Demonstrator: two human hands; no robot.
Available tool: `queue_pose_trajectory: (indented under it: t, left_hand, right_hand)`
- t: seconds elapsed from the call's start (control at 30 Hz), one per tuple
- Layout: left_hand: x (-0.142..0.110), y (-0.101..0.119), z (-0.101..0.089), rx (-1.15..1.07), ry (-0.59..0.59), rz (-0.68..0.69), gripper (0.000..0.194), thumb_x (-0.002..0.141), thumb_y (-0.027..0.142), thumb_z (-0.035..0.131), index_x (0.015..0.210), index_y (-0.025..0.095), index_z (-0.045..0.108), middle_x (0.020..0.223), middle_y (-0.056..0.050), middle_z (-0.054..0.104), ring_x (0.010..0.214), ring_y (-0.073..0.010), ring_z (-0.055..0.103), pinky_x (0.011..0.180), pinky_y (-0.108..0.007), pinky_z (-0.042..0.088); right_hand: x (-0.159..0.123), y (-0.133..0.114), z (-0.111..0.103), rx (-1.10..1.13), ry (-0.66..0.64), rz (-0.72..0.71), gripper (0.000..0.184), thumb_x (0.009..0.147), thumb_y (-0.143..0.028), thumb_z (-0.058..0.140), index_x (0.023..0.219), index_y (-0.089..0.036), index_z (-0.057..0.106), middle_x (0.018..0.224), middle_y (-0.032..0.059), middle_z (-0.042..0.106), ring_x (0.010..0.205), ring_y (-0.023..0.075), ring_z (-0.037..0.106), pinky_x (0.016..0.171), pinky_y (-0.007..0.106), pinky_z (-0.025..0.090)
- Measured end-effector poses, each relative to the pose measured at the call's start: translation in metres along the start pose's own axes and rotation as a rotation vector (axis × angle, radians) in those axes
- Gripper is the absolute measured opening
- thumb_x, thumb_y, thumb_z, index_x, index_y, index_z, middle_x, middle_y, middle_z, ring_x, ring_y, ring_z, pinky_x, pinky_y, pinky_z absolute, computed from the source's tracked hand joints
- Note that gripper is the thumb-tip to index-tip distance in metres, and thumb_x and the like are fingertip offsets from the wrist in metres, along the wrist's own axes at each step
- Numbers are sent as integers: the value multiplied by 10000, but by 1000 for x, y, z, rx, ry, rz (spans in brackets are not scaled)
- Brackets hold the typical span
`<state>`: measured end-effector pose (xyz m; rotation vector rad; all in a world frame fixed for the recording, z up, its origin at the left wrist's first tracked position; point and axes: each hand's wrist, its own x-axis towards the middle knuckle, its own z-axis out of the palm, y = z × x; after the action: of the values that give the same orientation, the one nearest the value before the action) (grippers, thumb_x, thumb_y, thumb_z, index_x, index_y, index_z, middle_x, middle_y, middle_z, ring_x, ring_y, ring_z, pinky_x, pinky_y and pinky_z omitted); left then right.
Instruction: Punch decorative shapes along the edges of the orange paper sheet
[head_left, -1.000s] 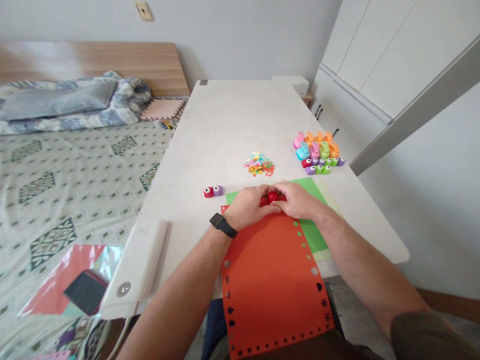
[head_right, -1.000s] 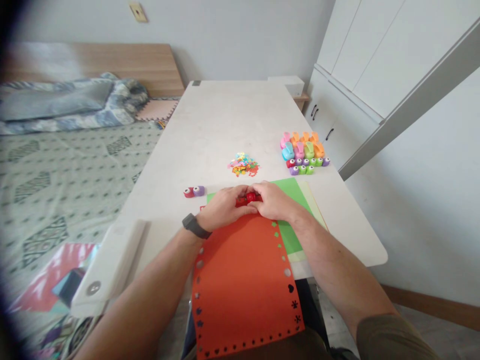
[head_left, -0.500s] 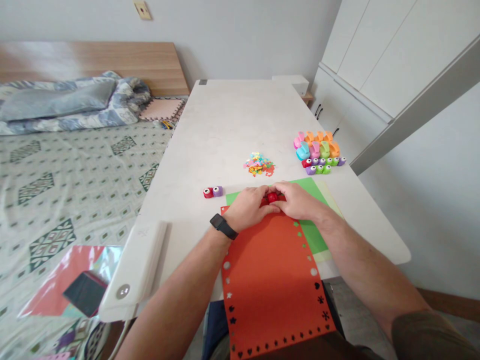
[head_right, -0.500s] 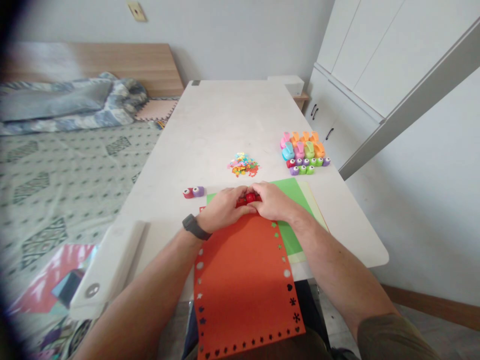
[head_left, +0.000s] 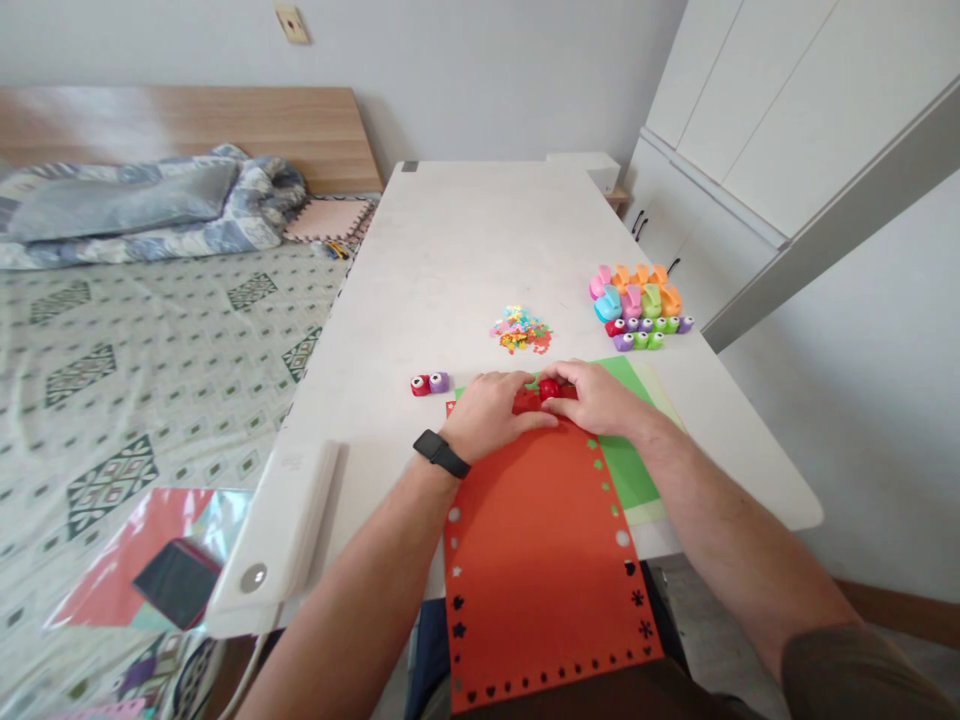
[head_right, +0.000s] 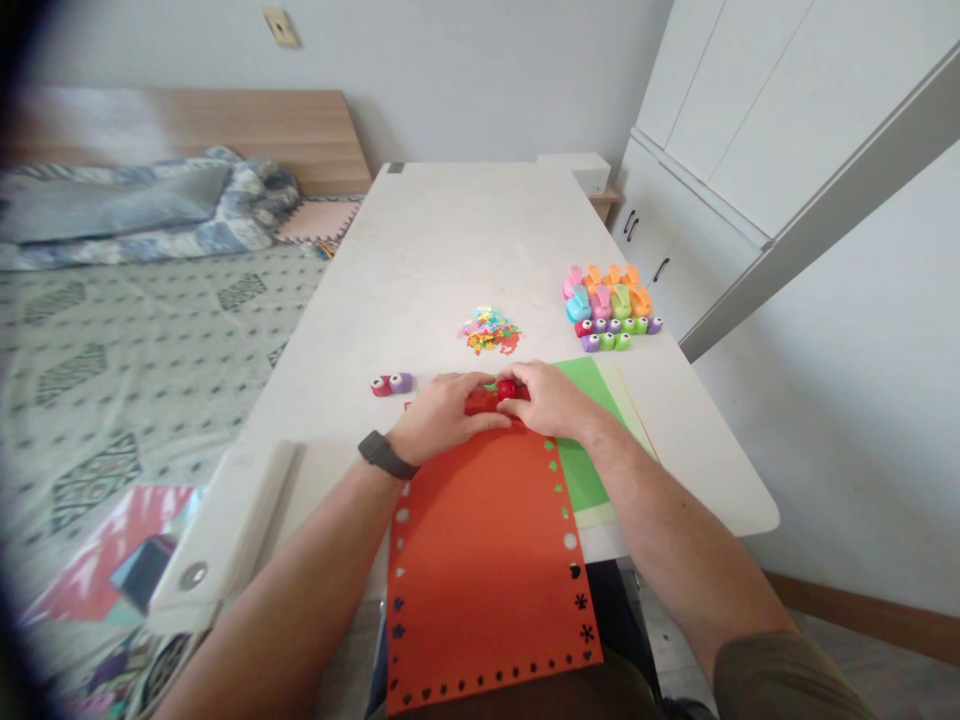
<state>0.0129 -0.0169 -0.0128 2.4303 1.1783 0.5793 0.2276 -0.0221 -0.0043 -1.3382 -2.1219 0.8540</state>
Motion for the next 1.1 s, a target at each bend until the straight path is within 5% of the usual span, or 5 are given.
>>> queue_pose_trajectory:
  t: [0.27, 0.73, 1.1]
  left_hand:
    - [-3, -8, -1, 1, 17, 1, 168, 992, 315, 560, 1017, 190, 670, 938, -57, 736, 865, -196, 687, 772, -299, 493]
    - [-5, -9, 2, -4, 17, -2, 167, 993, 273, 527, 996, 187, 670, 931, -59, 736, 842, -189, 676, 770, -297, 481]
    - [-5, -8, 0, 37, -6, -13, 172, 995, 284, 527, 989, 191, 672, 932, -63, 742, 850, -199, 680, 788, -309, 490]
  right_hand:
    - [1, 2, -6, 31, 42, 14, 266, 819, -290, 732, 1070, -208, 706, 1006, 42, 723, 856, 194, 635, 817, 335, 485]
    - [12, 19, 0, 577, 286, 155, 379, 903, -543, 660, 1099, -222, 702, 1058, 61, 763, 1022, 224, 680, 954, 370, 504]
    - [16, 24, -1, 649, 315, 262, 525, 941, -683, 515, 997, -210, 735, 1010, 81, 787, 832, 183, 682, 698, 300, 468]
